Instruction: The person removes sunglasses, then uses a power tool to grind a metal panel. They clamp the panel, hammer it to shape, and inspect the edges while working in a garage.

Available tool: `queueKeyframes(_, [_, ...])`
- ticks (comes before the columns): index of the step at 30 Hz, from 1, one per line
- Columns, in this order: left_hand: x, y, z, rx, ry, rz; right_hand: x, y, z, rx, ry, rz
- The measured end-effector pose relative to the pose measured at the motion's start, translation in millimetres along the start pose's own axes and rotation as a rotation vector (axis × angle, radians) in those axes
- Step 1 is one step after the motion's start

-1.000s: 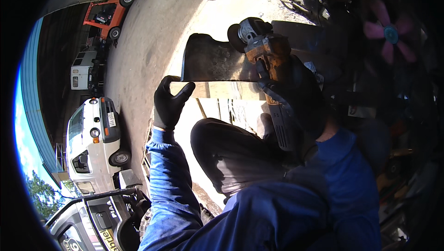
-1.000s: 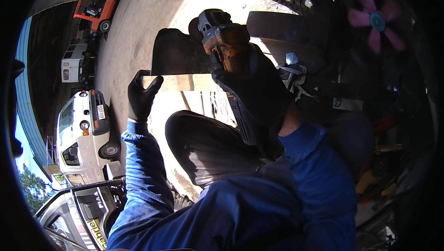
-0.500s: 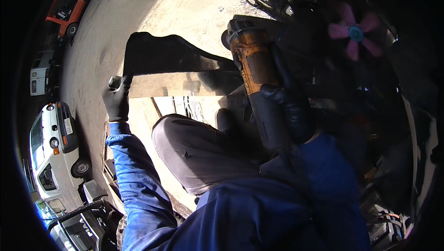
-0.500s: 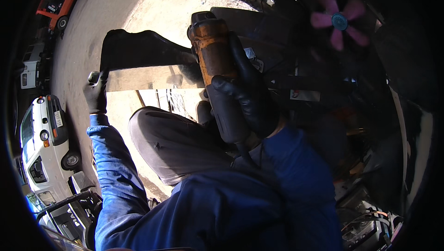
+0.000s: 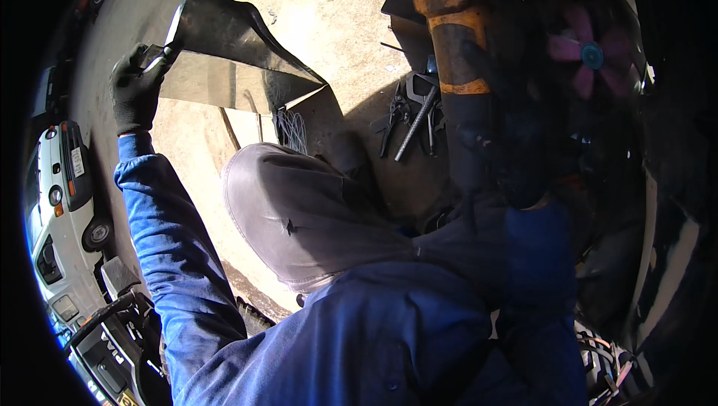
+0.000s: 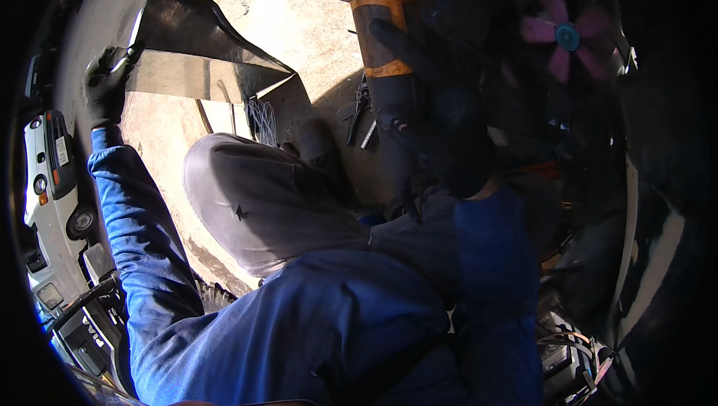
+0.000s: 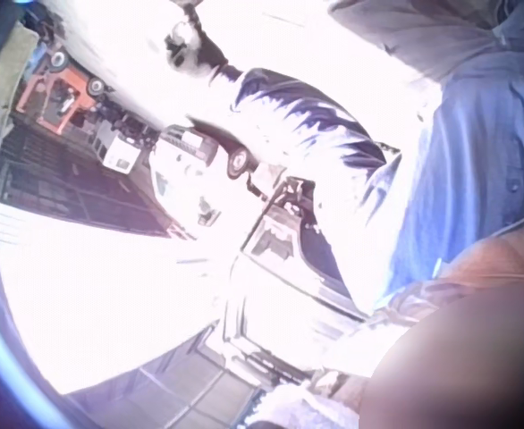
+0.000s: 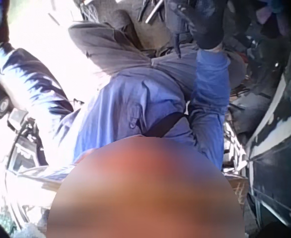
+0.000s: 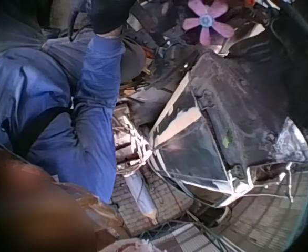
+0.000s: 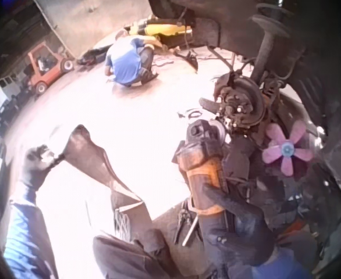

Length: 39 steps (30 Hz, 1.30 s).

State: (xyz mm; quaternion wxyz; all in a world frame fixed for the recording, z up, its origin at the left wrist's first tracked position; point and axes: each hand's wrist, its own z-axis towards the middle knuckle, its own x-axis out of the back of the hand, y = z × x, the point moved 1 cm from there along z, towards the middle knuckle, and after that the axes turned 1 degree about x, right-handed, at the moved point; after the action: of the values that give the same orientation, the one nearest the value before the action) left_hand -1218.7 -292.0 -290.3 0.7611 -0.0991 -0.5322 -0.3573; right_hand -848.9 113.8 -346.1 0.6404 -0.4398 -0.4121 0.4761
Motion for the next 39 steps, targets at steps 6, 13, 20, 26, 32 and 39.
queueKeyframes(6, [-6,-14,14,-0.009,-0.046,0.042,-71,98,0,0.027,-0.122,-0.621])
queueKeyframes(13, [-11,-38,27,0.065,-0.147,0.091,-169,191,-2,-0.275,-0.277,-0.765])
queueKeyframes(20, [-6,-55,28,0.168,-0.001,-0.079,-180,279,-17,-0.447,-0.433,-0.923])
queueKeyframes(26, [-3,-4,44,-0.220,0.053,0.055,-164,292,4,-0.553,-0.351,-1.050])
queueKeyframes(32, [9,30,51,-0.279,0.123,0.093,-162,283,32,-0.595,-0.458,-1.179])
queueKeyframes(39, [7,31,51,-0.264,0.118,0.071,-188,356,3,-0.425,-0.327,-1.363])
